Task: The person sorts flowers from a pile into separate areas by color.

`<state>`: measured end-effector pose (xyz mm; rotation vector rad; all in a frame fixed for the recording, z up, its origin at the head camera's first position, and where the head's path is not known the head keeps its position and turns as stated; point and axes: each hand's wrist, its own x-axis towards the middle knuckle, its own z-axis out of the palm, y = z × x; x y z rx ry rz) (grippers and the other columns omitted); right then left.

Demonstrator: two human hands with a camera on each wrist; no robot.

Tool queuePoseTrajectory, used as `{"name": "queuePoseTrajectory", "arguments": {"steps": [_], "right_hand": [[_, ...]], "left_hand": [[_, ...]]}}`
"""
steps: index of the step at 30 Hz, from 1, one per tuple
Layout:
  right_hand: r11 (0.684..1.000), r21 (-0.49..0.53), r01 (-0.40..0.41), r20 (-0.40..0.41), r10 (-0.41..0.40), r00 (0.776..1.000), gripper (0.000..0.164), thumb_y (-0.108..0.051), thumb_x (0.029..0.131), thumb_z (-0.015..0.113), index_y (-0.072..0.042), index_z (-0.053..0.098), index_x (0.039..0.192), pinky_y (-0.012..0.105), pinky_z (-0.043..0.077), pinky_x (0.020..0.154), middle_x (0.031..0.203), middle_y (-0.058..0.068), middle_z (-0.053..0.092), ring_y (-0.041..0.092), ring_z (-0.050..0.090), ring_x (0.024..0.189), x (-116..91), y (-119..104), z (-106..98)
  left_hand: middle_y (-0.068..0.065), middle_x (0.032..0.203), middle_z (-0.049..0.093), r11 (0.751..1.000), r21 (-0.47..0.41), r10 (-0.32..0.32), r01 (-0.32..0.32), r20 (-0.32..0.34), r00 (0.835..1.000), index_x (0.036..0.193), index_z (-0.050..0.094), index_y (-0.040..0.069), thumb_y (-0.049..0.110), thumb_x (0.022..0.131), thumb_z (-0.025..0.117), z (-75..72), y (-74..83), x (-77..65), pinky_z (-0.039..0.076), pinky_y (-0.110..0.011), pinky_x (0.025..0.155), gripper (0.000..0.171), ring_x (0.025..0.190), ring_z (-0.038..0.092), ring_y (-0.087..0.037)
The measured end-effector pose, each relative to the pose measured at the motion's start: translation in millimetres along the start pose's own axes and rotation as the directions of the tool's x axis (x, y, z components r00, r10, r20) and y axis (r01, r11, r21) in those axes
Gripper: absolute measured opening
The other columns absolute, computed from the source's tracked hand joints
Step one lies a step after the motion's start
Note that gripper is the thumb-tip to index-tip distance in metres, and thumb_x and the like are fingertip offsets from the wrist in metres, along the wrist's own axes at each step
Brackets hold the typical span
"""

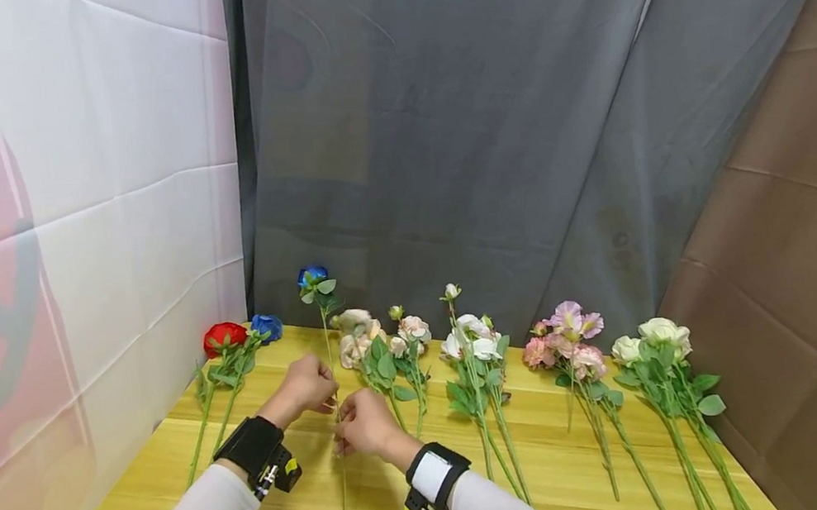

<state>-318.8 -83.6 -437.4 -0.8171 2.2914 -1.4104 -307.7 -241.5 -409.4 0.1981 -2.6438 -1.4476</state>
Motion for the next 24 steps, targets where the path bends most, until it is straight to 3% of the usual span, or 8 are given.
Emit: {"name": "queuePoseTrajectory", "arguments": {"steps": [3,8,11,15,18,22,24], "right_hand": [[0.997,-0.074,0.002,0.003,-0.002,1.000,0.013,0.011,0.090,0.064,0.006,0.064,0.078,0.036,0.061,0.054,0.066,0.017,0.069,0.028,0.071,0.055,0,3,-2],[0.988,-0.152,0.012,0.026,-0.008,1.000,0.019,0.011,0.088,0.066,0.004,0.063,0.071,0.032,0.059,0.049,0.063,0.015,0.070,0.027,0.071,0.052,-2,10,-1],[0.988,-0.153,0.021,0.032,-0.016,0.999,0.019,0.011,0.089,0.065,0.005,0.063,0.071,0.034,0.059,0.050,0.063,0.018,0.070,0.031,0.072,0.055,-2,10,-2],[0.992,-0.120,0.024,0.031,-0.020,0.999,0.016,0.011,0.090,0.064,0.006,0.063,0.075,0.036,0.060,0.052,0.066,0.019,0.068,0.033,0.072,0.058,1,3,-4],[0.994,-0.107,0.029,0.052,-0.023,0.998,0.017,0.011,0.091,0.064,0.006,0.064,0.075,0.036,0.061,0.052,0.066,0.020,0.068,0.033,0.072,0.058,3,-4,-1],[0.995,-0.097,0.039,0.070,-0.033,0.997,0.020,0.012,0.090,0.064,0.005,0.062,0.072,0.037,0.061,0.052,0.065,0.021,0.068,0.034,0.072,0.057,3,-6,7],[0.995,-0.091,0.045,0.070,-0.038,0.997,0.021,0.013,0.089,0.064,0.004,0.061,0.070,0.036,0.060,0.051,0.064,0.021,0.068,0.034,0.072,0.056,3,-4,12]], "left_hand": [[-0.008,0.066,0.057,1.000,0.002,0.011,-0.011,0.012,1.000,0.068,0.057,0.004,0.003,0.097,0.060,-10.1,-13.9,-2.7,0.060,-0.033,0.059,0.029,0.064,0.066,-0.022],[0.001,0.057,0.041,0.987,0.162,0.000,0.005,-0.032,0.999,0.061,0.043,0.013,0.008,0.099,0.060,-28.7,-36.6,-10.1,0.042,-0.027,0.053,0.042,0.053,0.051,-0.015],[0.002,0.054,0.040,0.976,0.218,-0.018,0.018,-0.001,1.000,0.059,0.044,0.014,0.007,0.097,0.063,-30.6,-44.1,-14.6,0.040,-0.025,0.053,0.043,0.049,0.045,-0.012],[-0.005,0.062,0.055,0.979,0.194,-0.083,0.067,0.078,0.993,0.072,0.058,0.004,0.008,0.096,0.067,-23.4,-47.5,-17.7,0.056,-0.030,0.056,0.026,0.055,0.060,-0.017],[-0.011,0.074,0.061,0.977,0.177,-0.138,0.121,0.086,0.987,0.089,0.063,-0.003,0.008,0.098,0.066,-19.0,-49.6,-17.5,0.060,-0.034,0.060,0.014,0.063,0.064,-0.022],[-0.014,0.079,0.062,0.979,0.166,-0.133,0.120,0.075,0.988,0.097,0.064,-0.007,0.009,0.100,0.061,-20.9,-50.8,-17.9,0.060,-0.034,0.061,0.016,0.065,0.065,-0.022],[-0.016,0.081,0.063,0.990,0.096,-0.115,0.108,0.078,0.990,0.098,0.064,-0.008,0.008,0.103,0.056,-21.3,-50.1,-19.0,0.060,-0.034,0.062,0.019,0.067,0.066,-0.022]]}}
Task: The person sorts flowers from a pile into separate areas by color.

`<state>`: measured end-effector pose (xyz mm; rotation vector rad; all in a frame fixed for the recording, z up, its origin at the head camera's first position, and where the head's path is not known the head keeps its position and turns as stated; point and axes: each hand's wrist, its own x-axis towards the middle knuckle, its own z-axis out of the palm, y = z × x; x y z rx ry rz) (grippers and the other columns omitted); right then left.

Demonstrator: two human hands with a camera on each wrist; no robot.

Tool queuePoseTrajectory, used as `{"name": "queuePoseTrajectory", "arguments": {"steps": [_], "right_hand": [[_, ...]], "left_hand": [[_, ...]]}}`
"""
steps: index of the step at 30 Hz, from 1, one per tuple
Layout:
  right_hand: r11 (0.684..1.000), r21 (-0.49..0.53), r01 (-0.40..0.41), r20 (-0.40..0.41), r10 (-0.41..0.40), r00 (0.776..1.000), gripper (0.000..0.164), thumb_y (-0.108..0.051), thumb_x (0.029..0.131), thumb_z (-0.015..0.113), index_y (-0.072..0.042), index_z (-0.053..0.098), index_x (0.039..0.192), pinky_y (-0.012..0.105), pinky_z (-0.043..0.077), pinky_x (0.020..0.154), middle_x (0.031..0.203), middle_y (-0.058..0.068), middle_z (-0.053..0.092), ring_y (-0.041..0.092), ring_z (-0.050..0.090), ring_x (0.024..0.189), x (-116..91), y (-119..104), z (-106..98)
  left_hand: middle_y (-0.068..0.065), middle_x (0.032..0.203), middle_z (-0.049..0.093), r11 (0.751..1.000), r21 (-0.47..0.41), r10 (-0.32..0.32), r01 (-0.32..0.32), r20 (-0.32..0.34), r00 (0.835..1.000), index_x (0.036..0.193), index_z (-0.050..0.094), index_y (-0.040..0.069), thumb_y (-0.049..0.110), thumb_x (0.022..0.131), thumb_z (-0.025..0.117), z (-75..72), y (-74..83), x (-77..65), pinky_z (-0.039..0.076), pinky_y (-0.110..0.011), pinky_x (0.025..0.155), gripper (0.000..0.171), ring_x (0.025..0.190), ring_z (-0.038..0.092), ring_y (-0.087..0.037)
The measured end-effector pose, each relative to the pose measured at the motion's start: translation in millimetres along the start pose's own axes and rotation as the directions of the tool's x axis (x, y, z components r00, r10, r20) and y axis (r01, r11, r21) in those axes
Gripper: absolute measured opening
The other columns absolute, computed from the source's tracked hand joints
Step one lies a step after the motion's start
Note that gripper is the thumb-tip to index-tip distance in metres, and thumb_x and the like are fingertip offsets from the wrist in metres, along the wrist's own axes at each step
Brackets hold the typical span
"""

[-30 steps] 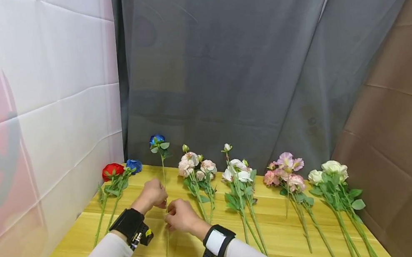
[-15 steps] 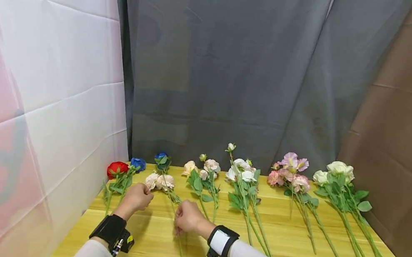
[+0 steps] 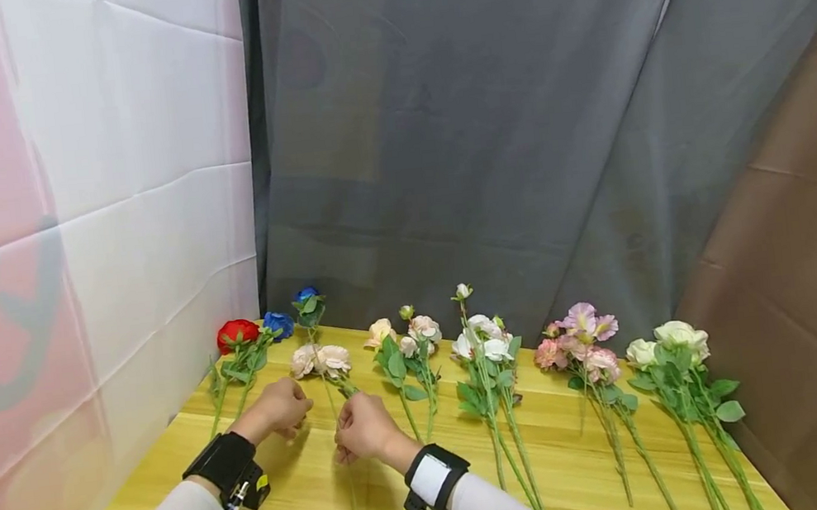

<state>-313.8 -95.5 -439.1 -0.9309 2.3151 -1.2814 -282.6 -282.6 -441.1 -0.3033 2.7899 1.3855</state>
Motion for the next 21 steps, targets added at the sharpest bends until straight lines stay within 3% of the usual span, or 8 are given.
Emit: {"name": "queuePoseTrajectory", "arguments": {"steps": [2,6,10,12,14,17,18,21], "right_hand": [[1.000,-0.009,0.007,0.001,-0.007,1.000,0.022,0.013,0.089,0.064,0.004,0.061,0.069,0.034,0.060,0.050,0.063,0.020,0.069,0.033,0.072,0.055,1,1,5],[0.998,-0.051,0.028,-0.002,-0.028,1.000,0.026,0.012,0.089,0.066,0.001,0.060,0.066,0.028,0.057,0.047,0.060,0.016,0.068,0.027,0.071,0.052,1,0,13],[0.992,-0.109,0.063,0.005,-0.063,0.998,0.021,0.000,0.095,0.066,0.000,0.065,0.074,0.024,0.054,0.047,0.060,0.008,0.068,0.020,0.069,0.050,3,-3,12],[0.970,-0.227,0.092,-0.024,-0.100,0.995,0.021,-0.006,0.097,0.065,-0.003,0.067,0.077,0.022,0.050,0.047,0.060,0.002,0.064,0.013,0.064,0.049,3,-1,4],[0.911,-0.403,0.084,-0.072,-0.123,0.990,0.019,-0.008,0.097,0.066,-0.005,0.065,0.078,0.024,0.045,0.047,0.061,0.000,0.059,0.011,0.057,0.050,2,4,-7],[0.755,-0.656,-0.015,-0.147,-0.109,0.983,0.016,-0.008,0.090,0.072,-0.008,0.062,0.077,0.029,0.043,0.051,0.068,0.001,0.057,0.013,0.053,0.059,0,15,-24],[0.719,-0.694,-0.047,-0.154,-0.084,0.985,0.015,-0.006,0.088,0.074,-0.007,0.062,0.079,0.031,0.045,0.052,0.070,0.003,0.058,0.015,0.055,0.063,-1,19,-28],[0.677,-0.728,-0.112,-0.144,0.009,0.990,0.015,-0.002,0.084,0.075,-0.006,0.061,0.081,0.035,0.047,0.056,0.074,0.005,0.060,0.018,0.057,0.068,-3,29,-37]], "left_hand": [[-0.017,0.085,0.064,0.995,-0.102,0.021,-0.020,0.005,1.000,0.100,0.063,-0.009,0.008,0.105,0.053,1.2,2.1,-2.8,0.061,-0.035,0.063,0.021,0.070,0.067,-0.023],[-0.021,0.087,0.067,0.958,-0.281,0.065,-0.064,-0.006,0.998,0.101,0.063,-0.013,0.002,0.102,0.054,4.7,5.3,-5.1,0.063,-0.036,0.065,0.017,0.071,0.070,-0.021],[-0.023,0.082,0.069,0.940,-0.330,0.061,-0.083,-0.077,0.995,0.097,0.061,-0.013,-0.009,0.094,0.058,2.0,8.4,-7.1,0.062,-0.034,0.063,0.006,0.065,0.069,-0.019],[-0.021,0.081,0.068,0.936,-0.343,0.044,-0.076,-0.099,0.994,0.096,0.059,-0.013,-0.012,0.091,0.058,0.1,10.0,-7.3,0.062,-0.033,0.061,0.005,0.063,0.068,-0.018],[-0.021,0.081,0.067,0.935,-0.347,0.036,-0.067,-0.096,0.995,0.096,0.058,-0.014,-0.013,0.090,0.058,-1.2,10.7,-8.0,0.062,-0.034,0.062,0.006,0.062,0.068,-0.018],[-0.022,0.082,0.066,0.929,-0.365,0.035,-0.060,-0.074,0.997,0.097,0.056,-0.015,-0.014,0.090,0.057,-2.4,11.1,-9.7,0.062,-0.034,0.062,0.007,0.063,0.068,-0.019],[-0.023,0.083,0.065,0.929,-0.366,0.038,-0.060,-0.067,0.997,0.098,0.056,-0.015,-0.014,0.091,0.057,-2.6,11.1,-10.2,0.062,-0.034,0.062,0.007,0.064,0.068,-0.020],[-0.023,0.084,0.064,0.931,-0.360,0.042,-0.061,-0.060,0.997,0.098,0.055,-0.014,-0.015,0.091,0.058,-2.7,11.7,-11.8,0.062,-0.034,0.062,0.007,0.065,0.068,-0.020]]}}
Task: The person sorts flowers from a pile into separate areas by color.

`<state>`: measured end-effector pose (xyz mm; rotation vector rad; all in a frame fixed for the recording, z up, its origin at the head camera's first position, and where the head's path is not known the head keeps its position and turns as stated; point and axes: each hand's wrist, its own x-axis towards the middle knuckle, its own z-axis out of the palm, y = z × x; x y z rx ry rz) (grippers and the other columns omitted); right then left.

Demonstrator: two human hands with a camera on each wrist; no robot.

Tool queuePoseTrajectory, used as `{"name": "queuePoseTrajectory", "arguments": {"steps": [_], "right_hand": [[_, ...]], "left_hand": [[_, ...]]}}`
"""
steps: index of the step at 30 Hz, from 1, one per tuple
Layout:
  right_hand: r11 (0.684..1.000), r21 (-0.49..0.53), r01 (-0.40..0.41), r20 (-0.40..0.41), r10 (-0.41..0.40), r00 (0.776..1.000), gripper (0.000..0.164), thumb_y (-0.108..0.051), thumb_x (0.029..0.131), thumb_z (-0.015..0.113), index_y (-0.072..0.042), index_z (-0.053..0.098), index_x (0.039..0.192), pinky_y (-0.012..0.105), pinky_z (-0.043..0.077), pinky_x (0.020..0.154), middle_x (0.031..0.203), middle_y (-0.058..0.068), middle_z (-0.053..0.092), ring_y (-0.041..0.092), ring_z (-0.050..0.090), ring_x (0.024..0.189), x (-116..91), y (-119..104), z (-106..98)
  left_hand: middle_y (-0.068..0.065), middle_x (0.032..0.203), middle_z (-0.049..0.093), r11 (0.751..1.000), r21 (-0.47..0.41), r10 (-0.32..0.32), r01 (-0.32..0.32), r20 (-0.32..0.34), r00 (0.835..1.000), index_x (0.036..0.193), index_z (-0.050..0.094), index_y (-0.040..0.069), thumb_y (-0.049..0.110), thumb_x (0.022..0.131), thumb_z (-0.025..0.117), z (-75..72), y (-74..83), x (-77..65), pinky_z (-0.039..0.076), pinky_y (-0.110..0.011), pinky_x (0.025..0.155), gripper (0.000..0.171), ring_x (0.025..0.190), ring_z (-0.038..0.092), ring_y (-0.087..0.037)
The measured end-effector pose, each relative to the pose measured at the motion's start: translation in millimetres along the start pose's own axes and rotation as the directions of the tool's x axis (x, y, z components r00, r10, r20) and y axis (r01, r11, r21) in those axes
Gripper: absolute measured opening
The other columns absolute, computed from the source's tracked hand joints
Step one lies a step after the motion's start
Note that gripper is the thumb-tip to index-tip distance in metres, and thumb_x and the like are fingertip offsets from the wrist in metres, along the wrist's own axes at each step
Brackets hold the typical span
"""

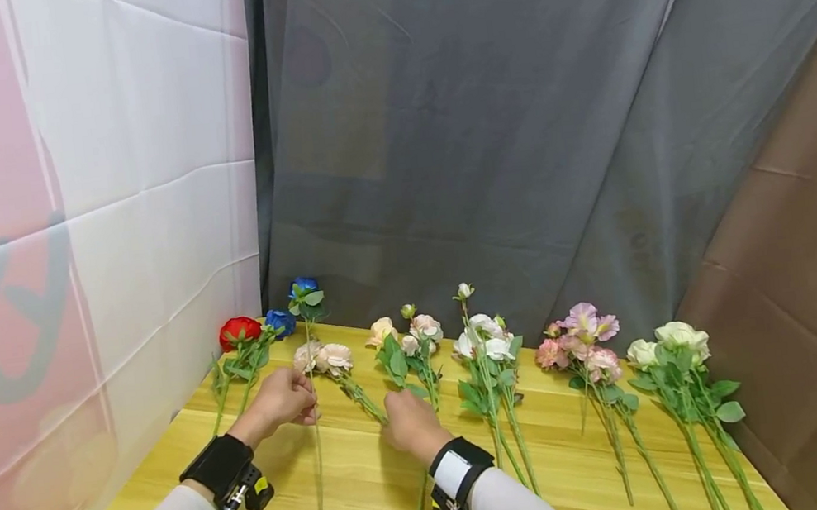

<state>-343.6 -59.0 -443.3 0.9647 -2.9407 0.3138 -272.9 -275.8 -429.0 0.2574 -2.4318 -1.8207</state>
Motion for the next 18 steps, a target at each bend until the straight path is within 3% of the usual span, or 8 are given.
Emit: {"name": "queuePoseTrajectory", "arguments": {"steps": [6,11,13,18], "right_hand": [[0.997,0.068,0.022,0.036,-0.025,0.999,0.023,0.009,0.080,0.069,-0.007,0.054,0.072,0.031,0.040,0.055,0.066,0.004,0.054,0.015,0.045,0.061,0,14,4],[0.987,0.158,0.033,0.014,-0.036,0.999,0.039,0.016,0.079,0.063,-0.012,0.040,0.066,0.029,0.027,0.051,0.061,-0.002,0.029,0.014,0.028,0.054,1,19,-15],[0.979,0.203,0.005,-0.011,-0.003,1.000,0.047,0.018,0.077,0.059,-0.016,0.030,0.064,0.030,0.020,0.050,0.062,-0.004,0.018,0.014,0.018,0.053,1,22,-25],[0.957,0.270,-0.106,-0.112,0.141,0.984,0.052,0.019,0.073,0.056,-0.019,0.022,0.061,0.030,0.015,0.051,0.060,-0.006,0.010,0.013,0.010,0.055,3,37,-36]], "left_hand": [[-0.022,0.082,0.065,1.000,0.024,0.002,-0.002,-0.006,1.000,0.097,0.056,-0.013,-0.013,0.093,0.056,0.8,0.2,-1.2,0.062,-0.033,0.062,0.003,0.065,0.069,-0.020],[-0.020,0.078,0.066,0.999,0.048,0.018,-0.018,-0.010,1.000,0.094,0.056,-0.013,-0.012,0.093,0.056,-0.2,1.2,1.0,0.062,-0.036,0.062,0.001,0.062,0.067,-0.019],[-0.019,0.076,0.066,0.998,0.052,0.031,-0.031,-0.012,0.999,0.093,0.056,-0.013,-0.012,0.092,0.056,-1.3,2.1,2.0,0.062,-0.038,0.062,0.002,0.061,0.067,-0.020],[-0.021,0.076,0.066,0.997,0.058,0.044,-0.043,-0.010,0.999,0.094,0.057,-0.014,-0.013,0.092,0.056,-2.6,0.9,2.5,0.063,-0.039,0.062,0.003,0.061,0.068,-0.022]]}}
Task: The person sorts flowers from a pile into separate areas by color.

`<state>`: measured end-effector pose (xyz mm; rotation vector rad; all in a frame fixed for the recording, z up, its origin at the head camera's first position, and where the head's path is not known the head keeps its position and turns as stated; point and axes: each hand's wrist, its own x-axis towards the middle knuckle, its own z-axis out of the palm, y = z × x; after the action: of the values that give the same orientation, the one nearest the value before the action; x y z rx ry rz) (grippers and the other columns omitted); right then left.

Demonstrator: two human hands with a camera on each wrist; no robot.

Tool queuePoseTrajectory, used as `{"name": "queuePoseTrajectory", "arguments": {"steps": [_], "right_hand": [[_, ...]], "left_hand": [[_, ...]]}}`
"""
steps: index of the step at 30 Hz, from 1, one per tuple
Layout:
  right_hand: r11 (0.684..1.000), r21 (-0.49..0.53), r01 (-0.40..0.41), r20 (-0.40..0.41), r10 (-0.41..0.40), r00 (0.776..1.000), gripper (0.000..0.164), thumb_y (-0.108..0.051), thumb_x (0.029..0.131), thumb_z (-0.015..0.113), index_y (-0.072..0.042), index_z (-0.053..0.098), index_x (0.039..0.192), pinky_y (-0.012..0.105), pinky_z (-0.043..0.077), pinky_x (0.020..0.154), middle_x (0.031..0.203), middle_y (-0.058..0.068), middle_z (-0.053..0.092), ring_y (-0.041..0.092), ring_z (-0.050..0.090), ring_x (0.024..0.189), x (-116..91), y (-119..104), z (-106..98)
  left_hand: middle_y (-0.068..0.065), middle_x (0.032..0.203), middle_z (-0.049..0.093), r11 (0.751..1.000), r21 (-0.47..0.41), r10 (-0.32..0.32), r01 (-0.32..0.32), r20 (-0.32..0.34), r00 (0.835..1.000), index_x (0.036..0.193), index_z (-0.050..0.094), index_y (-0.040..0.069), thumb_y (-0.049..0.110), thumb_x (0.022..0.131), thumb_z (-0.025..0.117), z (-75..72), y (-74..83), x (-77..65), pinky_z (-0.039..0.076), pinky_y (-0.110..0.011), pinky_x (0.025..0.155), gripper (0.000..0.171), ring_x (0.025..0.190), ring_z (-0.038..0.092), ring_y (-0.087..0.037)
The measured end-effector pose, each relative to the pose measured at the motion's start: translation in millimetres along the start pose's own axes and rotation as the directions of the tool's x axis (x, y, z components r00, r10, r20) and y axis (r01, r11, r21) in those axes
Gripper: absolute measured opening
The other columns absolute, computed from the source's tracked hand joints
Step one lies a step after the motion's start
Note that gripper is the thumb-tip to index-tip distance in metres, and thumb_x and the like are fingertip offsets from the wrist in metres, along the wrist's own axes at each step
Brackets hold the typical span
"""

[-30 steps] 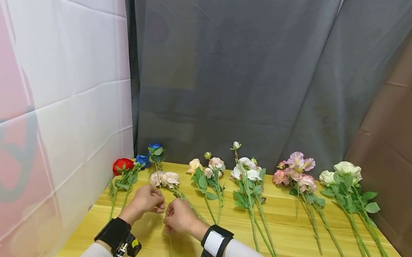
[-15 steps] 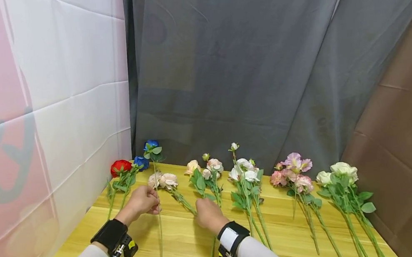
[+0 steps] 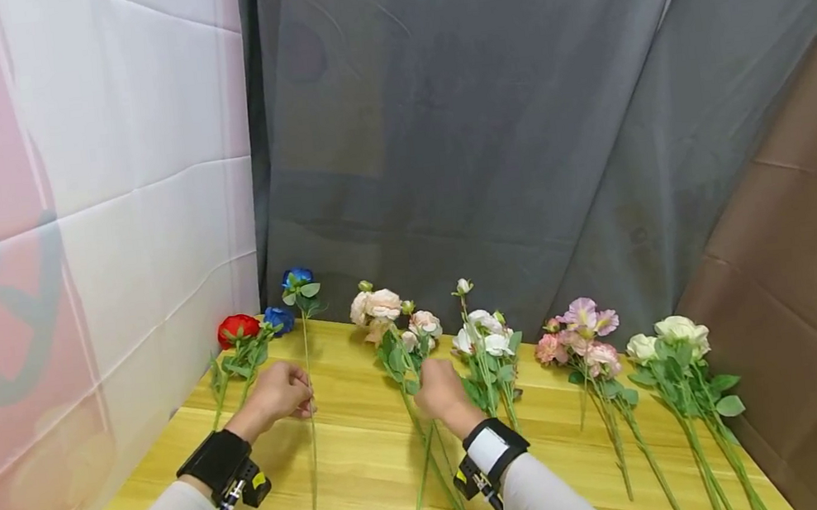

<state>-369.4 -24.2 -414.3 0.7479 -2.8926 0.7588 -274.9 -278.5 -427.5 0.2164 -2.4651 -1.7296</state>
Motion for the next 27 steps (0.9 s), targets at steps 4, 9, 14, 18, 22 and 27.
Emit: {"name": "queuePoseTrajectory", "arguments": {"steps": [4,9,14,18,22,27], "right_hand": [[0.998,0.026,-0.055,-0.067,0.057,0.996,0.049,0.016,0.074,0.058,-0.018,0.027,0.058,0.029,0.023,0.050,0.060,-0.004,0.017,0.015,0.022,0.053,-1,17,5],[0.994,0.016,-0.108,-0.024,0.109,0.994,0.029,0.011,0.080,0.062,-0.009,0.048,0.064,0.029,0.034,0.048,0.060,0.003,0.042,0.019,0.042,0.053,-6,33,17],[0.981,-0.059,-0.187,0.052,0.190,0.980,0.009,0.002,0.091,0.061,-0.002,0.065,0.083,0.032,0.038,0.044,0.071,0.011,0.059,0.022,0.053,0.055,-5,39,18],[0.972,-0.133,-0.192,0.055,0.201,0.978,0.009,-0.008,0.095,0.063,-0.006,0.063,0.085,0.038,0.039,0.051,0.081,0.013,0.062,0.025,0.055,0.064,-2,38,12],[0.963,-0.227,-0.147,-0.044,0.140,0.989,0.016,-0.013,0.093,0.070,-0.008,0.063,0.079,0.044,0.047,0.053,0.081,0.012,0.065,0.027,0.062,0.067,1,31,8],[0.959,-0.285,-0.007,-0.141,-0.035,0.989,0.012,-0.017,0.091,0.075,-0.006,0.069,0.091,0.046,0.055,0.058,0.088,0.012,0.069,0.030,0.068,0.075,-4,2,10]], "left_hand": [[-0.021,0.078,0.066,1.000,0.008,-0.016,0.016,0.000,1.000,0.094,0.057,-0.013,-0.013,0.092,0.057,3.6,-3.5,-1.4,0.063,-0.040,0.063,0.002,0.062,0.069,-0.022],[-0.021,0.079,0.066,1.000,0.025,-0.016,0.016,0.014,1.000,0.096,0.057,-0.013,-0.013,0.091,0.057,9.8,-6.2,-3.9,0.063,-0.040,0.063,0.005,0.064,0.071,-0.026],[-0.020,0.079,0.066,0.999,0.047,-0.016,0.015,0.025,1.000,0.098,0.058,-0.015,-0.012,0.092,0.057,10.9,-6.7,-4.6,0.063,-0.040,0.063,0.006,0.066,0.071,-0.027],[-0.020,0.080,0.066,0.998,0.053,-0.024,0.022,0.031,0.999,0.098,0.059,-0.015,-0.012,0.093,0.057,8.7,-7.5,-2.5,0.063,-0.040,0.064,0.007,0.067,0.071,-0.026],[-0.021,0.081,0.065,0.998,0.045,-0.036,0.035,0.029,0.999,0.095,0.058,-0.014,-0.012,0.092,0.058,9.0,-6.9,0.8,0.063,-0.041,0.064,0.004,0.067,0.071,-0.026],[-0.022,0.082,0.065,0.999,0.042,-0.036,0.035,0.023,0.999,0.094,0.058,-0.013,-0.012,0.091,0.059,16.7,-5.3,7.6,0.063,-0.040,0.063,0.004,0.067,0.072,-0.027]]}}
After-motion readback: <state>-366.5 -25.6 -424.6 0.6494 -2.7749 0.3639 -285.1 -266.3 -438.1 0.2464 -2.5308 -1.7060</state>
